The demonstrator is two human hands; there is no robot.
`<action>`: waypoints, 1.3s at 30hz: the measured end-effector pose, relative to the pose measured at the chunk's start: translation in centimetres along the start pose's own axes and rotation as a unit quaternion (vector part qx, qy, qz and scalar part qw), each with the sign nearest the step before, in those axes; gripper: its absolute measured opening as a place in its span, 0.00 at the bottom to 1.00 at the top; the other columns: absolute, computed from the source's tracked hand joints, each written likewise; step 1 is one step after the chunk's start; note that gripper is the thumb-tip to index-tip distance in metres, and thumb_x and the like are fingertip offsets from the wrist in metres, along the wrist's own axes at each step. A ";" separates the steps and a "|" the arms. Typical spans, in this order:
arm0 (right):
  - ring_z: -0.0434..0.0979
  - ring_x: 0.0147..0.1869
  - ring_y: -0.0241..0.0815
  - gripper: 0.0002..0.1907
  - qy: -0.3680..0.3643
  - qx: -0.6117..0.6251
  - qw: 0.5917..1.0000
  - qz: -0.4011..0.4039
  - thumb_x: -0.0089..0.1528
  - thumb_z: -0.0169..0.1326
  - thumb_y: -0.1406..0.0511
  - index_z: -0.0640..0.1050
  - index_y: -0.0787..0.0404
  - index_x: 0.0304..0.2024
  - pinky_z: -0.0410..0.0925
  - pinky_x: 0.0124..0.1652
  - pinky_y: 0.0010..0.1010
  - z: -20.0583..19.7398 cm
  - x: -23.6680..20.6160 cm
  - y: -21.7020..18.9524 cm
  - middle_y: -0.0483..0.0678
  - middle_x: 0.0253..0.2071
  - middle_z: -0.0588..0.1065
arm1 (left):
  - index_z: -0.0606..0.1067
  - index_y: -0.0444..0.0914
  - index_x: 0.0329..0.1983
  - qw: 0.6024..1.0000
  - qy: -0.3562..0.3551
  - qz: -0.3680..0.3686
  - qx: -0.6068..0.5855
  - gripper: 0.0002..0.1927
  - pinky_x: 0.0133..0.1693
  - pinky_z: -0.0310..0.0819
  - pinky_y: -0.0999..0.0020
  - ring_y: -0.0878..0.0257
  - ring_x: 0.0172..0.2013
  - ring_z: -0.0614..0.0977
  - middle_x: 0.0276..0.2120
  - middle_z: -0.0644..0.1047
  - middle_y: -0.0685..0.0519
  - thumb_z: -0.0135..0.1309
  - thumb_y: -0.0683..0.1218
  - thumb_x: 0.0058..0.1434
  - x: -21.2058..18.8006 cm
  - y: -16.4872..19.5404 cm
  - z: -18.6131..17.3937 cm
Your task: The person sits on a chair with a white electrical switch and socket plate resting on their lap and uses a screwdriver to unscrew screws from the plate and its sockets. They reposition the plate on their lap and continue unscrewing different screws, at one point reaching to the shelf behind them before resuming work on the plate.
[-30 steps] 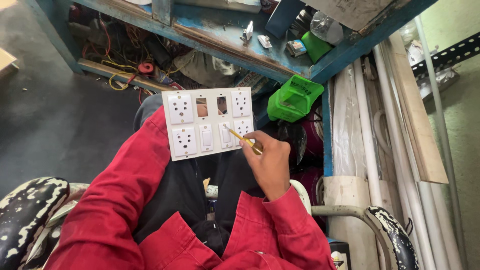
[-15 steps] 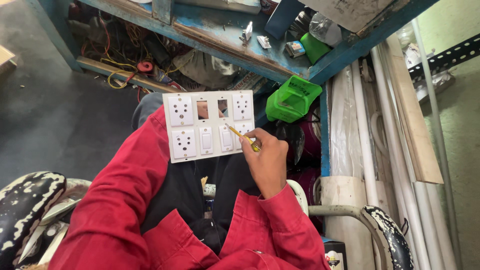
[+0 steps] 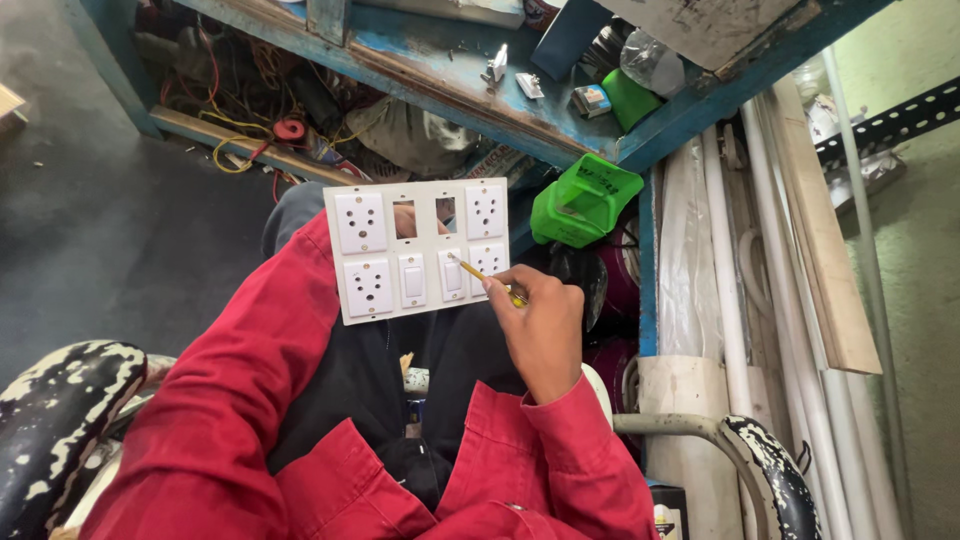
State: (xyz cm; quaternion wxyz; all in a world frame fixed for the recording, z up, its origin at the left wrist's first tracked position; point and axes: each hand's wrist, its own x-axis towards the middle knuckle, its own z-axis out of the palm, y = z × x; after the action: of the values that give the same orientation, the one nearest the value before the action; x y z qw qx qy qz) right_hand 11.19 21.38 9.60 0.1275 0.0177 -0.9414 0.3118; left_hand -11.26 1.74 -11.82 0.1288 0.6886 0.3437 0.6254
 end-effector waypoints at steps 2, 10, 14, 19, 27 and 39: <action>0.83 0.29 0.52 0.10 0.006 0.007 1.000 -0.012 0.60 0.61 0.63 0.84 0.65 0.36 0.71 0.31 0.35 0.1 0.0 0.0 0.58 0.27 0.80 | 0.77 0.31 0.49 1.000 -0.004 0.010 0.015 0.17 0.64 0.69 0.40 0.40 0.64 0.75 0.61 0.74 0.35 0.50 0.51 0.74 0.1 -0.1 0.1; 0.83 0.26 0.53 0.12 0.003 0.004 0.999 0.053 0.60 0.60 0.62 0.84 0.65 0.36 0.70 0.29 0.36 0.9 0.1 -0.4 0.59 0.25 0.79 | 0.79 0.32 0.54 0.989 0.060 -0.113 -0.071 0.14 0.64 0.70 0.48 0.45 0.64 0.75 0.64 0.74 0.39 0.56 0.46 0.72 -1.1 -1.8 0.9; 0.83 0.28 0.56 0.12 0.015 -0.015 0.999 0.047 0.60 0.60 0.61 0.84 0.65 0.35 0.72 0.31 0.38 0.8 0.2 -0.9 0.60 0.25 0.79 | 0.79 0.35 0.60 0.825 0.234 -0.438 -0.270 0.23 0.51 0.73 0.65 0.60 0.51 0.80 0.55 0.80 0.45 0.57 0.44 0.61 -0.6 -2.1 1.6; 0.81 0.32 0.63 0.11 0.013 -0.112 0.992 0.053 0.61 0.59 0.61 0.84 0.64 0.34 0.72 0.33 0.46 1.1 0.3 -2.3 0.63 0.26 0.78 | 0.79 0.37 0.58 0.797 0.317 -0.449 -0.251 0.21 0.50 0.76 0.68 0.63 0.50 0.82 0.53 0.81 0.48 0.61 0.43 0.60 -0.1 -1.3 2.4; 0.79 0.33 0.60 0.03 -0.050 -0.293 0.945 -0.134 0.58 0.57 0.68 0.80 0.60 0.33 0.71 0.31 0.51 1.8 2.6 -4.0 0.56 0.29 0.77 | 0.80 0.36 0.57 0.810 0.295 -0.452 -0.230 0.20 0.50 0.77 0.69 0.65 0.49 0.82 0.51 0.82 0.49 0.61 0.43 0.60 -0.5 -1.8 2.0; 0.78 0.31 0.62 0.14 -0.106 -0.339 0.918 -0.177 0.61 0.60 0.59 0.79 0.61 0.26 0.69 0.30 0.51 1.1 4.6 -1.5 0.58 0.27 0.75 | 0.80 0.37 0.56 0.825 0.273 -0.450 -0.207 0.20 0.48 0.76 0.69 0.66 0.48 0.82 0.49 0.82 0.51 0.60 0.45 0.60 -0.3 -0.7 2.3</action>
State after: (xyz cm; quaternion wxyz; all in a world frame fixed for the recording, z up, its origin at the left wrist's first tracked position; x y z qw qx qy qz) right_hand 6.68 19.71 10.81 0.0787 0.1722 -0.9802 -0.0574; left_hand -9.27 2.60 -12.93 0.4364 0.2164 0.4989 0.7168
